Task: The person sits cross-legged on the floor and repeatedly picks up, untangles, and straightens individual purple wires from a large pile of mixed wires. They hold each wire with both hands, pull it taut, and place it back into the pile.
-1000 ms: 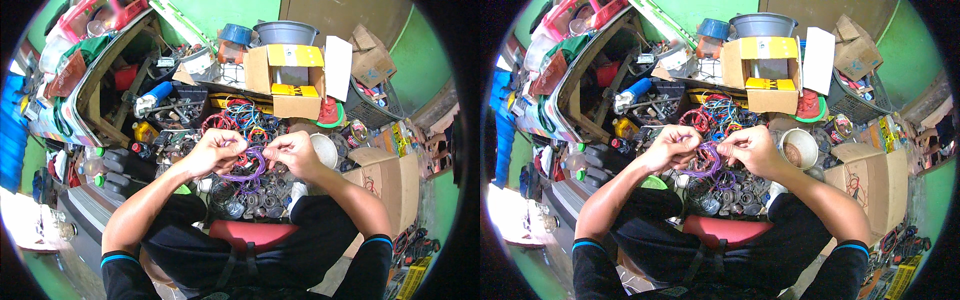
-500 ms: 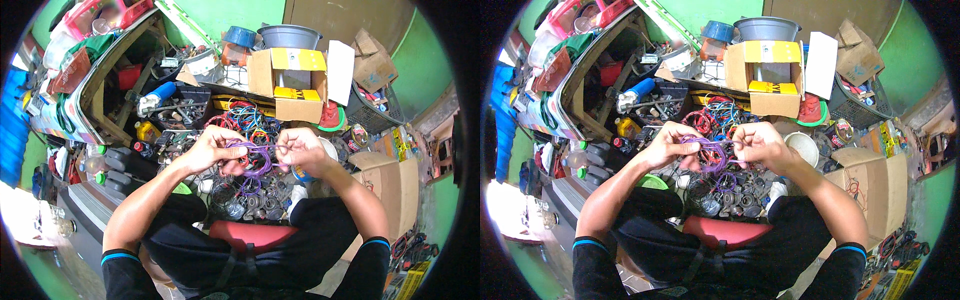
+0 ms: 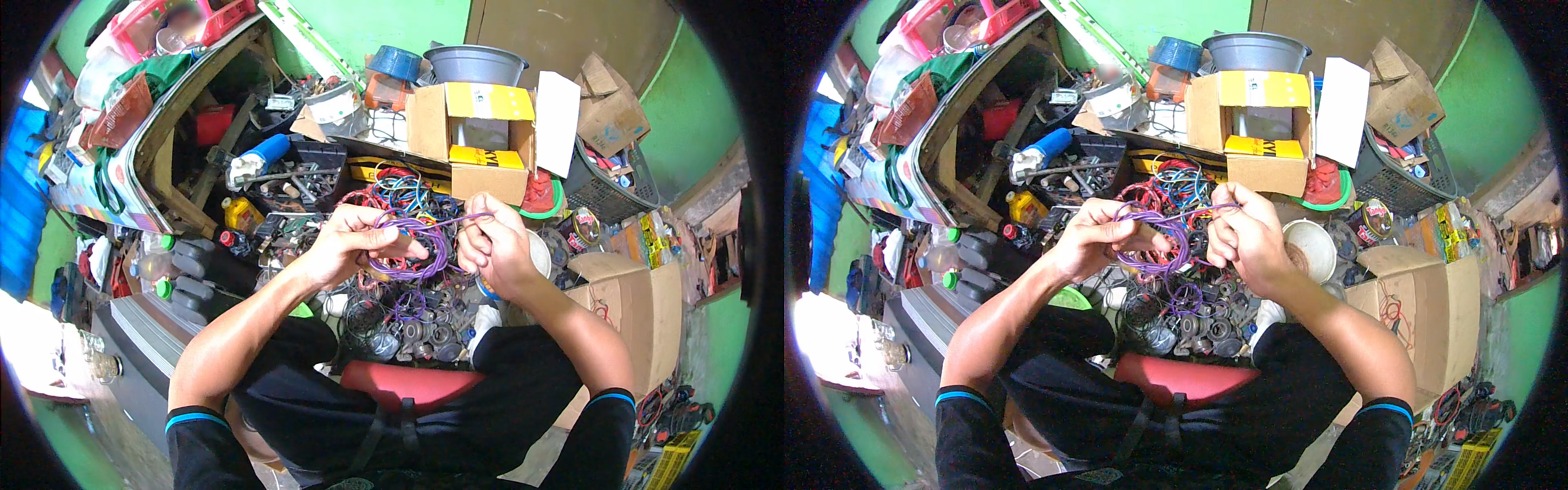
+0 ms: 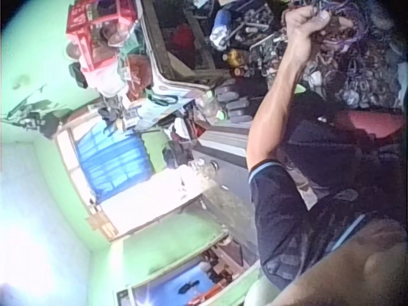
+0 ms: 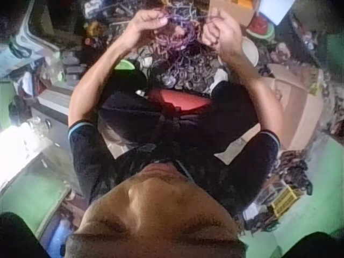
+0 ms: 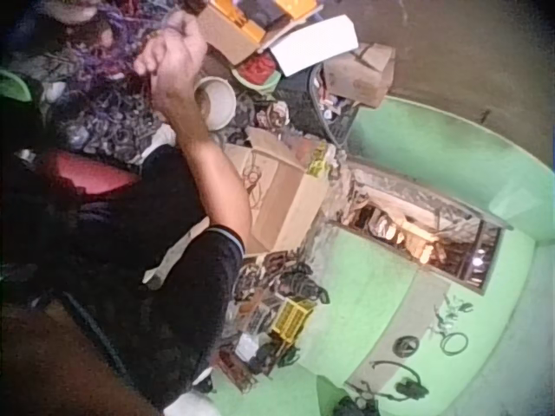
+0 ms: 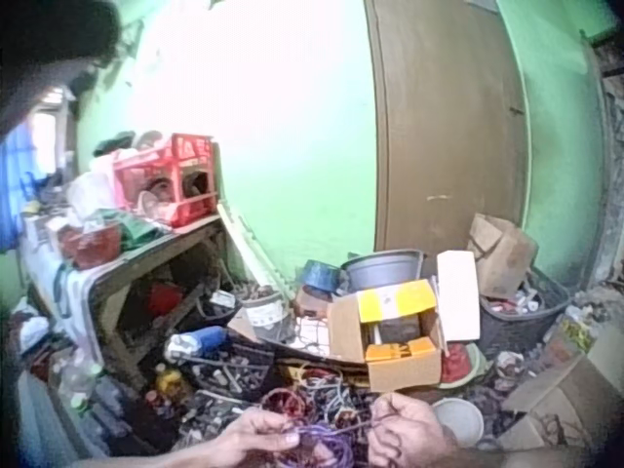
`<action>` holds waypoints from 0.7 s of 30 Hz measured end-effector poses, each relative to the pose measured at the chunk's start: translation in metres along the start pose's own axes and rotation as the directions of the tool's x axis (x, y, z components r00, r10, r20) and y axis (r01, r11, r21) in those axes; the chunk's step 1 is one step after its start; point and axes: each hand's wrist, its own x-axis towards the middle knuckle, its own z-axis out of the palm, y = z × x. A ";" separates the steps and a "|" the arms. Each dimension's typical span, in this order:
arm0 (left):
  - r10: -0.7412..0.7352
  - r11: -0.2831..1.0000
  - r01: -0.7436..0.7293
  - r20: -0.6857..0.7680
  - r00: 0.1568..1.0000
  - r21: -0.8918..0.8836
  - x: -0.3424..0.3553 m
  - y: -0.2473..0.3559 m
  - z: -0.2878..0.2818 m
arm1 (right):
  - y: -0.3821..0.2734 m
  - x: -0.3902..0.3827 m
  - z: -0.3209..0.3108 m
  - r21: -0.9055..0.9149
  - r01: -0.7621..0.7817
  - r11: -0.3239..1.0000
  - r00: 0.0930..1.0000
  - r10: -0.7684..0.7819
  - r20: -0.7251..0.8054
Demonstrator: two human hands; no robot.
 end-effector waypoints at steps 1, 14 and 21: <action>-0.005 0.995 0.004 -0.013 1.000 -0.099 0.000 0.000 0.005 | -0.002 0.000 -0.006 0.021 -0.052 0.998 0.997 0.051 0.061; 0.007 0.991 -0.005 0.011 1.000 -0.136 0.002 0.004 -0.016 | -0.020 -0.011 -0.006 0.197 -0.046 0.979 0.999 0.043 0.019; -0.164 0.984 0.162 -0.025 0.986 -0.070 0.002 0.021 -0.035 | -0.042 -0.009 -0.031 -0.801 0.407 0.439 0.778 -0.627 0.052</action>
